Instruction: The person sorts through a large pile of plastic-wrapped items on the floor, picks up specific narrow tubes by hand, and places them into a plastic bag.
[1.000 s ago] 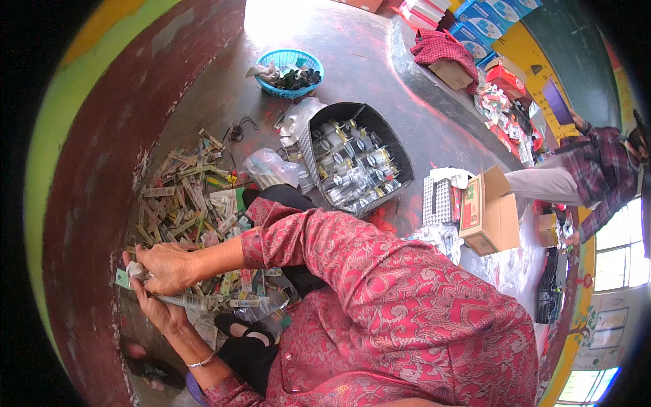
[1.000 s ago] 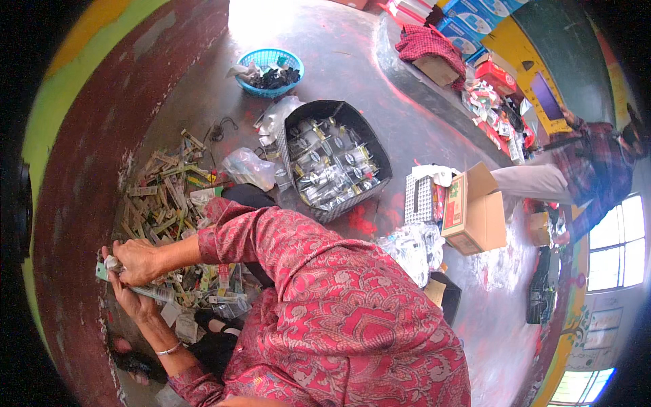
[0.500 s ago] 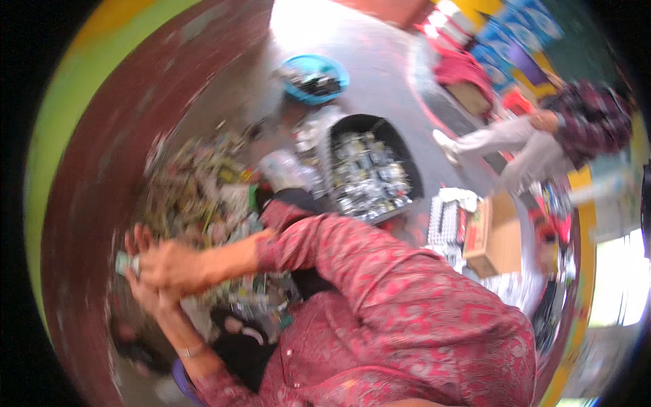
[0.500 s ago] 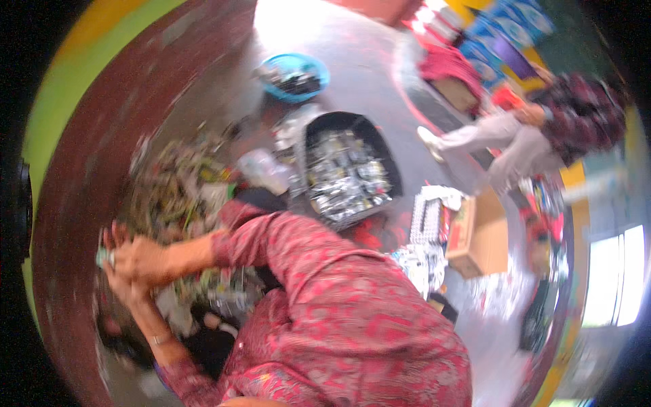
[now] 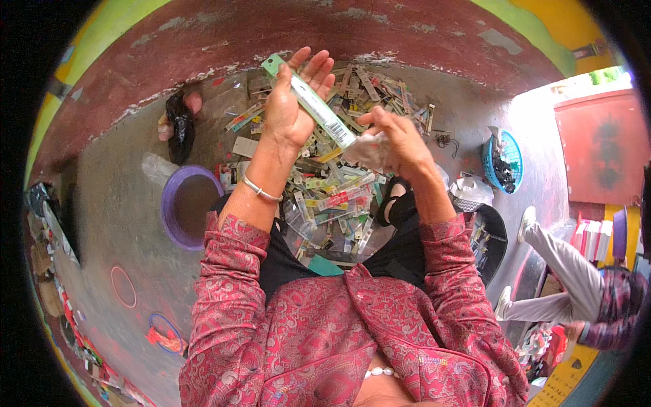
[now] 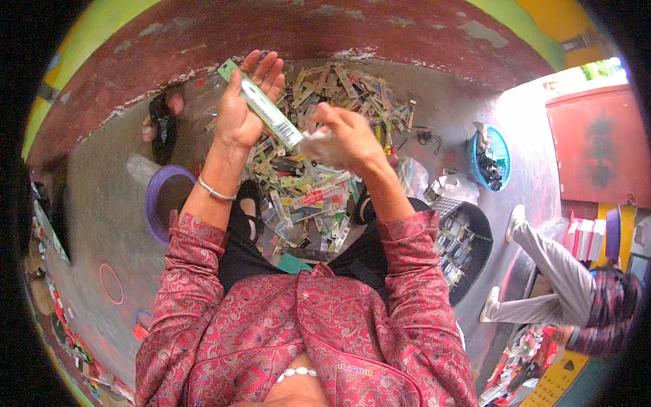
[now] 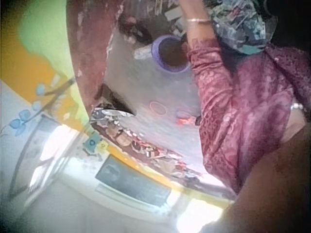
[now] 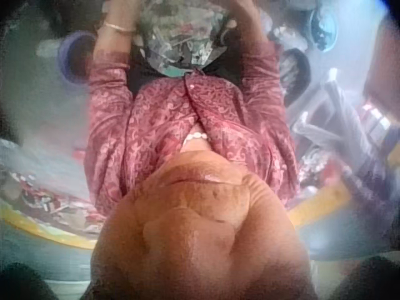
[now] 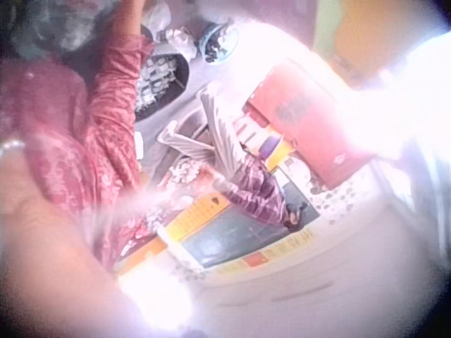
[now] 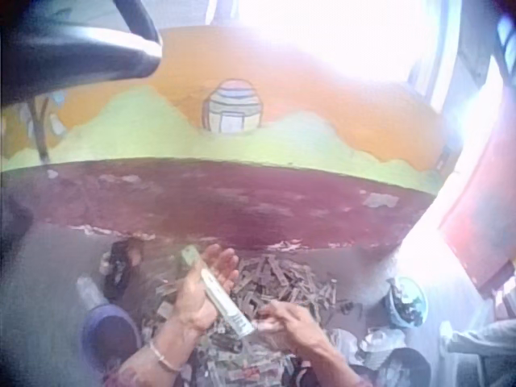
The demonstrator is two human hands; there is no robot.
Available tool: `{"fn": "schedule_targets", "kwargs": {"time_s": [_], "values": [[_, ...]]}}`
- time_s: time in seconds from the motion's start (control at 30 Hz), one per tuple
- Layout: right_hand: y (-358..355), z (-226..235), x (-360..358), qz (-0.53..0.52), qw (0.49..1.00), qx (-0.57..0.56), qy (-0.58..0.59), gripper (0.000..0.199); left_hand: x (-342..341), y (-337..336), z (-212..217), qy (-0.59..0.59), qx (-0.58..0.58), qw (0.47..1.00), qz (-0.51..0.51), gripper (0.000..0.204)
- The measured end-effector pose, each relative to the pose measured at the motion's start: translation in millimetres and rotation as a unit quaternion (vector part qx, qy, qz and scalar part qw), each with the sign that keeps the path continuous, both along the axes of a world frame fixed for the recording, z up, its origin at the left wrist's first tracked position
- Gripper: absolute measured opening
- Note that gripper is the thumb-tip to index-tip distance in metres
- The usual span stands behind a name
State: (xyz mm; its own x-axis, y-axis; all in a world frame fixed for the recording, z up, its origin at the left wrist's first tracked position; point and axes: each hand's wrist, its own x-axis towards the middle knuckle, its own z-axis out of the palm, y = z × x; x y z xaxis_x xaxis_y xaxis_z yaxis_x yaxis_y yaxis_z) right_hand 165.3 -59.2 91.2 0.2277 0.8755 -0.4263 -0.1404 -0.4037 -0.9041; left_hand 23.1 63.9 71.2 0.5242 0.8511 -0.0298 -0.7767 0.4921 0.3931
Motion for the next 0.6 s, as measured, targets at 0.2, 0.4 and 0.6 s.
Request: {"fn": "schedule_targets", "kwargs": {"time_s": [0.2,0.4,0.6], "values": [[3,-3,-29,0.153,0.988,0.011,-0.021,0.029,7,-4,3,0.058,0.055,0.997,0.007,0.041],[5,-16,-19,-0.027,0.820,0.213,-0.531,0.022,9,-8,-3,0.196,0.021,0.980,-0.036,0.058],[3,-34,-45,0.079,0.513,0.256,-0.816,0.009,31,-24,-22,0.288,0.134,0.948,-0.001,0.063]]}}
